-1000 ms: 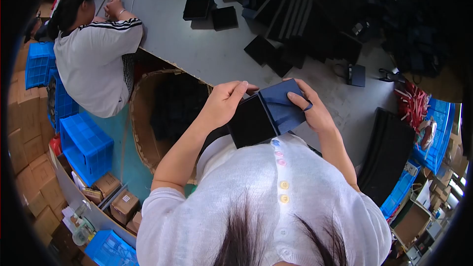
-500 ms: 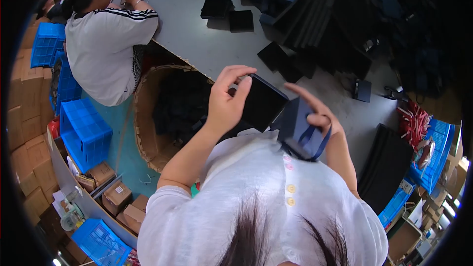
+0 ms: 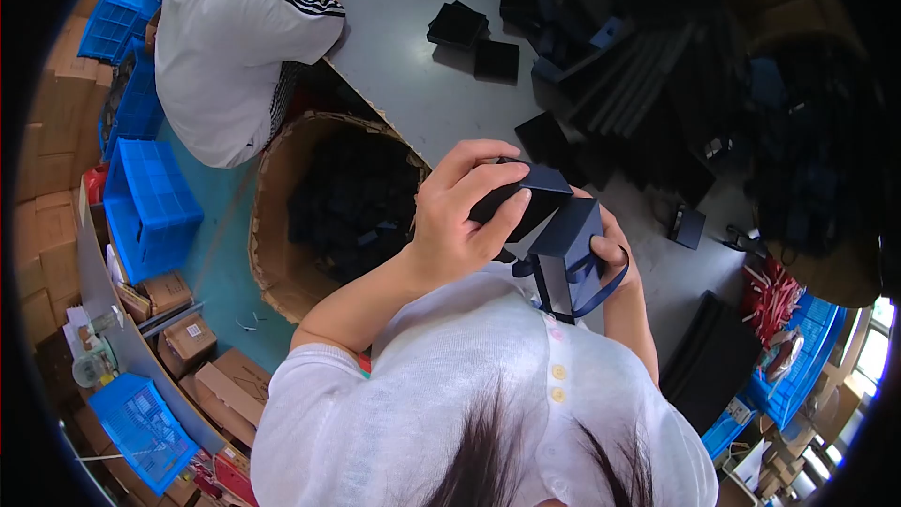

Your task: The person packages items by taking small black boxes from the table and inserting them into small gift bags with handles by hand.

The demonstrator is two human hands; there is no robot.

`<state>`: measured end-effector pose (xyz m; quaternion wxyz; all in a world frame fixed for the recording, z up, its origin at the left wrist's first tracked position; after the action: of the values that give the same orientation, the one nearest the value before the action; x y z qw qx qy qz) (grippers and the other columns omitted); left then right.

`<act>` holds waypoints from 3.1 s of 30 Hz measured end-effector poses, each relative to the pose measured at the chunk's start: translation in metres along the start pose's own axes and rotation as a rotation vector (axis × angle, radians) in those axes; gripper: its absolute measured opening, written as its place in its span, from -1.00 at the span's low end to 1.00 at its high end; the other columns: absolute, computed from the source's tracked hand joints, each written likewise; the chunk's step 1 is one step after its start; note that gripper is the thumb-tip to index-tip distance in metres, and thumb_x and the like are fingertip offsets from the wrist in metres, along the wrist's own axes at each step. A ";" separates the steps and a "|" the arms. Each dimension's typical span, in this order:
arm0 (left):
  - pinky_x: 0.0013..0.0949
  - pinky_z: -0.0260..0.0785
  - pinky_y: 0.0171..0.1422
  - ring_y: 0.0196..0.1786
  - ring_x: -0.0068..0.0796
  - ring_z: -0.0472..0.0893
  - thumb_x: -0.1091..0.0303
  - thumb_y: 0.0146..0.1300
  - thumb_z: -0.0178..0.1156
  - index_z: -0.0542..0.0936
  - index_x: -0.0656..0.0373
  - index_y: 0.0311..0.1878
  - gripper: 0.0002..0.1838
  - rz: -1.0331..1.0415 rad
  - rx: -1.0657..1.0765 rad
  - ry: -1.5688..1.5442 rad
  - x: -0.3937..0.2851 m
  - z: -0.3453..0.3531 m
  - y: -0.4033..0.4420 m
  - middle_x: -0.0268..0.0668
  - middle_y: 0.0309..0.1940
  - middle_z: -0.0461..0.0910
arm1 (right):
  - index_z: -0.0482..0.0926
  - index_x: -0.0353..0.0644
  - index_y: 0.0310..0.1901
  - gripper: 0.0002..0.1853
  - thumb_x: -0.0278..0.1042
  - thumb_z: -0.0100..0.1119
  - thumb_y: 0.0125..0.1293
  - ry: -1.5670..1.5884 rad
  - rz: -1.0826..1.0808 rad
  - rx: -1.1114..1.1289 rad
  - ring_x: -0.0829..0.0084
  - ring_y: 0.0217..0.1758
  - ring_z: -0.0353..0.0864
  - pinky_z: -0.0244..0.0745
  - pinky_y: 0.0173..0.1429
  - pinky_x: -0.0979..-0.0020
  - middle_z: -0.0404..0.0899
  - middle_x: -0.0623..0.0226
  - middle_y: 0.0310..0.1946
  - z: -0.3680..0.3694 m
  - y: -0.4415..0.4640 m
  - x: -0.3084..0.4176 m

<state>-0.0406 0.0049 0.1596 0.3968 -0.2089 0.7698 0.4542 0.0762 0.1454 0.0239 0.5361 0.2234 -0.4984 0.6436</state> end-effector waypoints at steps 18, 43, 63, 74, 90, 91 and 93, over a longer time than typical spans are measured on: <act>-0.20 0.20 0.42 0.36 -0.28 0.28 -0.41 0.14 0.04 0.06 0.03 0.46 -0.02 -1.080 0.083 -1.183 0.100 0.076 -0.114 -0.19 0.38 0.14 | 0.40 -0.26 0.23 -0.33 -0.02 0.17 0.15 0.197 0.244 -0.120 0.35 0.03 0.58 0.46 0.19 0.38 0.56 0.20 0.02 0.010 0.018 -0.050; -0.04 0.25 0.37 0.40 0.01 0.18 0.46 -0.33 0.59 0.27 0.03 0.38 0.07 0.011 0.557 -0.344 0.031 0.035 -0.031 -0.08 0.38 0.03 | 0.08 -0.32 0.38 0.04 -0.09 0.44 -0.09 -0.739 0.205 0.599 0.37 -0.23 0.58 0.46 -0.08 0.44 0.60 0.13 -0.29 0.060 0.033 0.031; -0.14 0.27 0.31 0.23 -0.06 0.31 0.35 -0.28 0.56 0.36 0.07 0.23 -0.11 -0.432 -0.159 0.210 0.263 -0.083 0.034 -0.08 0.15 0.19 | 0.42 -0.27 0.16 -0.26 -0.10 0.38 -0.08 0.338 0.257 0.015 0.32 0.00 0.60 0.52 0.15 0.31 0.58 0.24 -0.06 -0.038 0.100 -0.055; 0.03 0.02 0.36 0.19 0.13 0.13 0.42 -0.18 0.37 0.25 0.27 0.07 -0.30 -0.375 -0.769 0.541 0.509 -0.195 0.229 0.19 0.09 0.14 | 0.49 -0.19 0.09 -0.54 -0.19 0.23 0.17 0.645 0.399 -0.350 0.20 0.02 0.63 0.54 0.16 0.14 0.61 0.14 -0.01 -0.052 0.151 -0.089; 0.06 -0.05 0.44 0.38 0.11 0.07 0.13 -0.18 0.56 0.32 0.17 0.12 -0.18 -0.302 -1.064 0.588 0.627 -0.283 0.354 0.05 0.28 0.04 | 0.50 -0.21 0.12 -0.46 -0.13 0.29 0.13 0.710 0.758 -0.600 0.23 0.07 0.60 0.48 0.21 0.19 0.61 0.17 0.02 -0.082 0.178 -0.100; 0.08 -0.11 0.46 0.40 0.13 0.05 0.11 -0.19 0.57 0.28 0.15 0.20 -0.10 -0.304 -1.150 0.568 0.641 -0.301 0.362 0.09 0.31 0.03 | 0.50 -0.21 0.13 -0.45 -0.13 0.29 0.13 0.688 0.747 -0.588 0.23 0.07 0.60 0.47 0.22 0.19 0.60 0.17 0.03 -0.091 0.191 -0.097; 0.18 -0.15 0.45 0.40 0.23 0.01 0.10 -0.19 0.56 0.19 0.04 0.35 0.02 -0.623 -1.199 0.821 0.620 -0.310 0.382 0.20 0.36 -0.01 | 0.49 -0.20 0.13 -0.45 -0.13 0.29 0.13 0.644 0.730 -0.563 0.23 0.07 0.60 0.47 0.22 0.19 0.60 0.17 0.03 -0.108 0.215 -0.091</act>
<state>-0.8022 -0.0480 -0.0489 0.0098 -0.7439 0.3849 0.5463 -0.0641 0.2130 -0.1810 0.4426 -0.3231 -0.5073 0.6651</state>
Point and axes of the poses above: each hand's wrist, its own y-axis towards the middle knuckle, its own z-axis out of the palm, x = y × z, the point moved 10 cm from there along y, towards the middle knuckle
